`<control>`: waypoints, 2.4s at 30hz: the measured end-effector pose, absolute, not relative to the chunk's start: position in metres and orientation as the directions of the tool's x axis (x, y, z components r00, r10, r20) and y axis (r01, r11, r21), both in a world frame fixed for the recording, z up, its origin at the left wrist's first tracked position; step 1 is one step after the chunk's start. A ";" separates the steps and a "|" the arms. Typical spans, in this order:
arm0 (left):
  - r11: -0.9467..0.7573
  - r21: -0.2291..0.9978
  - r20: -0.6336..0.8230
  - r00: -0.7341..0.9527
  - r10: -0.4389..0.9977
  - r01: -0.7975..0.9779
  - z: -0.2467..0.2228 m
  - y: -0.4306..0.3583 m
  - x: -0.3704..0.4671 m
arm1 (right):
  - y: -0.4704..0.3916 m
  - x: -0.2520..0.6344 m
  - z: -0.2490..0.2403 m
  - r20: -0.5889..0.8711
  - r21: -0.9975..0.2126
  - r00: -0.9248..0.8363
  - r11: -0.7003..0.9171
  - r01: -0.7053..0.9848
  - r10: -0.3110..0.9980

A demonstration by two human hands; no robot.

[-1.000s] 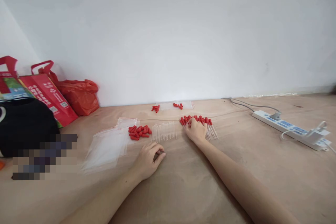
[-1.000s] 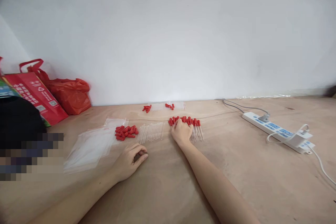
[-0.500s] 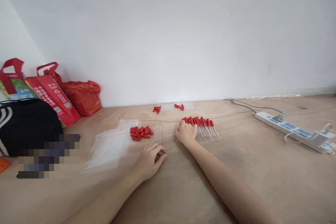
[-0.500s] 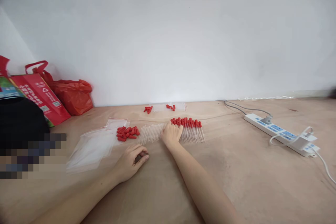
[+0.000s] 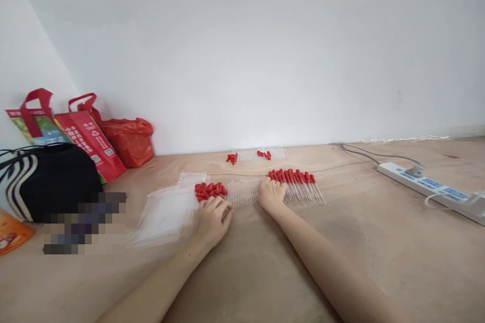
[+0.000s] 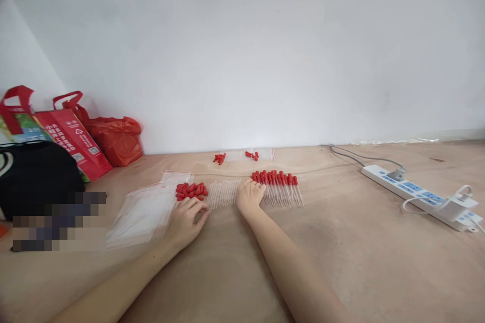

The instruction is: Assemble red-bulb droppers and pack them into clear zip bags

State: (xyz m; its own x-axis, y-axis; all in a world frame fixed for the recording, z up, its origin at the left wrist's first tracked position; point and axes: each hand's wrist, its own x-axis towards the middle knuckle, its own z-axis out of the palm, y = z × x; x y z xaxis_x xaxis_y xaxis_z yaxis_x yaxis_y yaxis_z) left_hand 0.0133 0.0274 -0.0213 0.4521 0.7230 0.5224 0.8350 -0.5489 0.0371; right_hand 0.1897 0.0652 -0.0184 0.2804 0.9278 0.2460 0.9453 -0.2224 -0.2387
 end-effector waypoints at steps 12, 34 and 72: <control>-0.482 -0.213 0.537 0.514 0.669 0.850 -0.016 0.069 -0.014 | -0.018 0.269 -0.052 0.656 -0.037 -0.248 0.359 0.932 0.712; -0.772 0.180 0.479 0.631 0.610 0.609 -0.026 -0.001 0.046 | -0.035 0.251 -0.036 0.581 -0.233 -0.388 0.603 0.763 0.715; -0.867 0.149 0.485 0.729 0.482 0.475 -0.022 -0.010 0.049 | -0.034 0.235 -0.037 0.550 -0.108 -0.517 0.670 0.735 0.656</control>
